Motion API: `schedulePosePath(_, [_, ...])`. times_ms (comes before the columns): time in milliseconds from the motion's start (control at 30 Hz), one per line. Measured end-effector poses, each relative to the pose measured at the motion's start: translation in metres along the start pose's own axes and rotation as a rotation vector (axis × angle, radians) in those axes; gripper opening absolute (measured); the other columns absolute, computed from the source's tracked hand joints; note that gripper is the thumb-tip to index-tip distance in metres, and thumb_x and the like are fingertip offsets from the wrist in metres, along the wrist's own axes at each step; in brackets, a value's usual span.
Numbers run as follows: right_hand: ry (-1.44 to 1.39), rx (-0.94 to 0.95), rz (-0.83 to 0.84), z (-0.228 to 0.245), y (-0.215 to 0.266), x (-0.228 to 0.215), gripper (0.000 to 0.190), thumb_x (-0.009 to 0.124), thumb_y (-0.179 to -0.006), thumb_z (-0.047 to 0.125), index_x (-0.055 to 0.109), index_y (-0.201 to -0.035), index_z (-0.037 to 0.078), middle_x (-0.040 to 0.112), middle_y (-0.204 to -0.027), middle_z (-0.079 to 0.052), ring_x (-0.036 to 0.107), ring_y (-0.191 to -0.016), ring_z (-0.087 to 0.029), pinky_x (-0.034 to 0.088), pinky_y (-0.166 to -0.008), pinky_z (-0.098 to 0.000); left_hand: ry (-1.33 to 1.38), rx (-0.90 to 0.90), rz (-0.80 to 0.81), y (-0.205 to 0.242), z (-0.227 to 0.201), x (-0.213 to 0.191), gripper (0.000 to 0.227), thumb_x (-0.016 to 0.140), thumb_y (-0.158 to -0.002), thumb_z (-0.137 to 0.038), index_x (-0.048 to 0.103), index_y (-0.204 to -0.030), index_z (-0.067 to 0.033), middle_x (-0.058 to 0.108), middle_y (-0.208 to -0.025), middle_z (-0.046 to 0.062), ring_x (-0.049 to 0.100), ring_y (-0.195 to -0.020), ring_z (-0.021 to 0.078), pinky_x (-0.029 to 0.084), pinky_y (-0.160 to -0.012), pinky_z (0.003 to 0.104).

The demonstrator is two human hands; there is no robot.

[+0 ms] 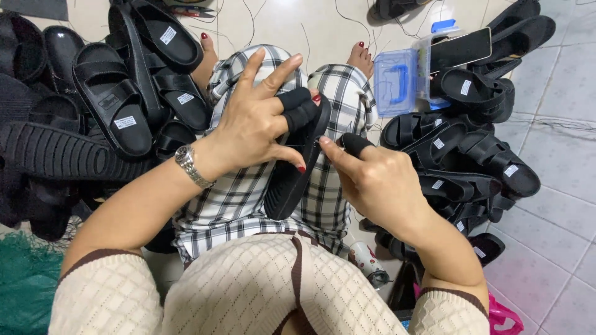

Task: Hand-sewing the straps and soles of black sandals using a needle and thread while sitting on the floor.

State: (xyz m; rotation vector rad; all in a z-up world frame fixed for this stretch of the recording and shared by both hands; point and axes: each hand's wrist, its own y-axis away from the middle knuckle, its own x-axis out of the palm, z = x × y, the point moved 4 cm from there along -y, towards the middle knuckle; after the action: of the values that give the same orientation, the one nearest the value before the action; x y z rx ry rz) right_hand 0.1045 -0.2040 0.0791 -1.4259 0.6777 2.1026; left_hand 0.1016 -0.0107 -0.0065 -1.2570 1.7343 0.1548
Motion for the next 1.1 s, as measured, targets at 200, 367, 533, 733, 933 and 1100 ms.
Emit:
schedulePosePath(200, [0.071, -0.029, -0.064, 0.010, -0.010, -0.006, 0.031, 0.074, -0.080, 0.005, 0.079, -0.111, 0.006, 0.060, -0.067, -0.007, 0.055, -0.045, -0.020, 0.043, -0.040, -0.0337, -0.029, -0.012, -0.004, 0.003, -0.004, -0.003, 0.101, 0.082, -0.069, -0.068, 0.066, -0.144, -0.0029, 0.076, -0.125, 0.016, 0.022, -0.154, 0.0333, 0.000, -0.123, 0.057])
schedulePosePath(367, [0.226, 0.014, -0.199, 0.006, 0.008, 0.010, 0.025, 0.074, -0.091, 0.018, 0.067, -0.114, 0.012, 0.054, -0.069, -0.004, 0.056, -0.052, -0.019, 0.047, -0.048, -0.0305, 0.069, -0.215, -0.171, 0.036, -0.018, -0.006, 0.046, 0.081, -0.083, -0.056, 0.082, -0.104, -0.0154, 0.054, -0.145, 0.013, 0.032, -0.136, 0.0353, 0.021, -0.114, 0.052])
schedulePosePath(533, [0.275, 0.026, -0.226, 0.002, 0.010, 0.019, 0.016, 0.067, -0.093, 0.023, 0.062, -0.107, 0.017, 0.052, -0.058, -0.003, 0.063, -0.052, -0.025, 0.051, -0.051, -0.0355, 1.420, -0.522, -0.154, 0.037, -0.040, -0.006, 0.019, 0.071, -0.093, -0.011, 0.073, -0.109, -0.0019, 0.071, -0.115, 0.015, 0.071, -0.074, 0.0170, 0.062, -0.072, 0.032])
schedulePosePath(733, [0.107, -0.028, -0.186, -0.008, 0.009, 0.024, 0.009, 0.067, -0.097, 0.021, 0.063, -0.103, 0.017, 0.051, -0.054, 0.001, 0.061, -0.048, -0.020, 0.051, -0.052, -0.0289, 0.969, -0.914, -0.074, 0.048, -0.033, 0.025, 0.026, 0.076, -0.091, -0.015, 0.072, -0.116, -0.0090, 0.064, -0.050, 0.003, 0.059, -0.044, 0.0081, 0.047, -0.041, 0.020])
schedulePosePath(933, [0.313, 0.010, -0.177, 0.001, 0.018, 0.016, 0.021, 0.060, -0.094, 0.020, 0.065, -0.115, 0.024, 0.050, -0.055, 0.000, 0.060, -0.048, -0.020, 0.052, -0.050, -0.0305, 0.313, -0.489, -0.176, 0.045, -0.054, 0.032, 0.029, 0.086, -0.085, -0.028, 0.072, -0.088, -0.0026, 0.054, -0.066, 0.005, 0.065, -0.060, 0.0242, 0.054, -0.055, 0.029])
schedulePosePath(1100, [0.192, -0.013, -0.192, -0.006, 0.015, 0.020, 0.024, 0.063, -0.095, 0.019, 0.064, -0.118, 0.023, 0.048, -0.055, -0.001, 0.060, -0.048, -0.023, 0.053, -0.052, -0.0324, 0.681, -0.651, -0.183, 0.039, -0.051, -0.002, 0.017, 0.068, -0.097, -0.015, 0.074, -0.112, -0.0092, 0.068, -0.090, 0.005, 0.073, -0.087, 0.0244, 0.058, -0.078, 0.031])
